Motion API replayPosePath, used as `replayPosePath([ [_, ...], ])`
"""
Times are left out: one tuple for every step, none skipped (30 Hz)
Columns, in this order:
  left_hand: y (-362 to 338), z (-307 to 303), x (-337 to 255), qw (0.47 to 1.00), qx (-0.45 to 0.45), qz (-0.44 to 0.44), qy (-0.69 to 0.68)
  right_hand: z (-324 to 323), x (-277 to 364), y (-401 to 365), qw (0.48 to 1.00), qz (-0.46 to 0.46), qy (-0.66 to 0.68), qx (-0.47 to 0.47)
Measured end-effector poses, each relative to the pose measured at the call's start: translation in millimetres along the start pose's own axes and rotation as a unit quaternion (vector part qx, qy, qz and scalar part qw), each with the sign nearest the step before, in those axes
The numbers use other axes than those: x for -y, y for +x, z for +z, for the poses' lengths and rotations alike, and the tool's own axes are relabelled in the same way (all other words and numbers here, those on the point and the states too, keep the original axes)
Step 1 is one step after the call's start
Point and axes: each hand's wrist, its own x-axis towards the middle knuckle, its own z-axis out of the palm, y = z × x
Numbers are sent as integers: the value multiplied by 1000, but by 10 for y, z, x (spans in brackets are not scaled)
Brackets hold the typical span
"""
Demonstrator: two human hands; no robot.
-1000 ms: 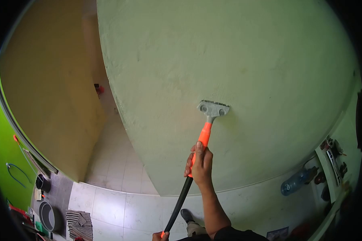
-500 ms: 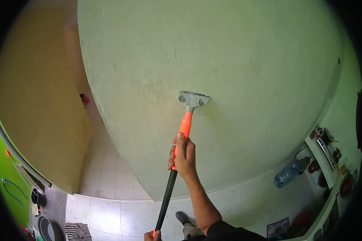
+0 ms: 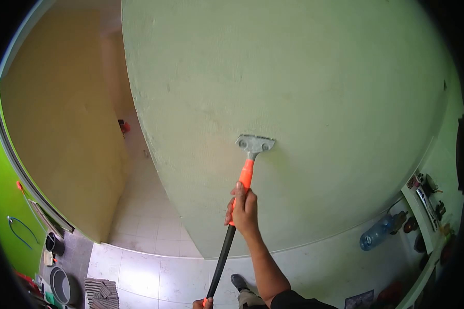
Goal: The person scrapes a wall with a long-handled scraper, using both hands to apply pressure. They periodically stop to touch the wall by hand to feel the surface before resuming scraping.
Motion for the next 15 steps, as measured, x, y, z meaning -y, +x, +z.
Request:
replayPosePath([
  [21, -37, -122, 1000, 7, 3, 11, 13, 141, 27, 1000, -13, 5, 10],
  [70, -57, -353, 1000, 15, 0, 16, 9, 289, 85, 1000, -21, 10, 5],
  [91, -68, -538, 1000, 21, -6, 18, 19, 398, 123, 1000, -27, 13, 3],
  [112, -71, -546, 999, 16, 16, 28, 26, 455, 136, 1000, -12, 22, -6],
  [129, -96, -485, 999, 24, -2, 34, 34, 426, 130, 1000, -8, 13, -7],
  [114, -95, -339, 999, 25, -9, 25, 38, 338, 84, 1000, -4, 3, -9],
  [85, -86, -224, 999, 27, -17, 18, 24, 224, 33, 1000, 0, -5, -11],
  [40, -44, -127, 999, 31, -44, 6, -12, 63, -23, 1000, -3, -5, -11],
  [-2, -34, -128, 997, 34, -73, -3, -11, 22, -52, 999, 26, -3, -29],
  [-16, -23, -142, 998, 45, -49, -18, -19, 65, -21, 1000, 10, -6, -15],
  [-13, -8, -266, 999, 42, -27, -11, -44, 169, 15, 1000, -5, -11, -2],
  [59, -45, -390, 999, 47, -19, 3, -22, 326, 72, 1000, -8, -3, -6],
  [107, -87, -487, 999, 50, -15, 15, -4, 374, 122, 1000, -10, 3, -16],
  [191, -127, -492, 999, 42, 3, 21, 20, 417, 166, 1000, -12, 9, -24],
  [267, -143, -477, 997, 25, 35, 58, 33, 449, 177, 999, -17, 16, -26],
])
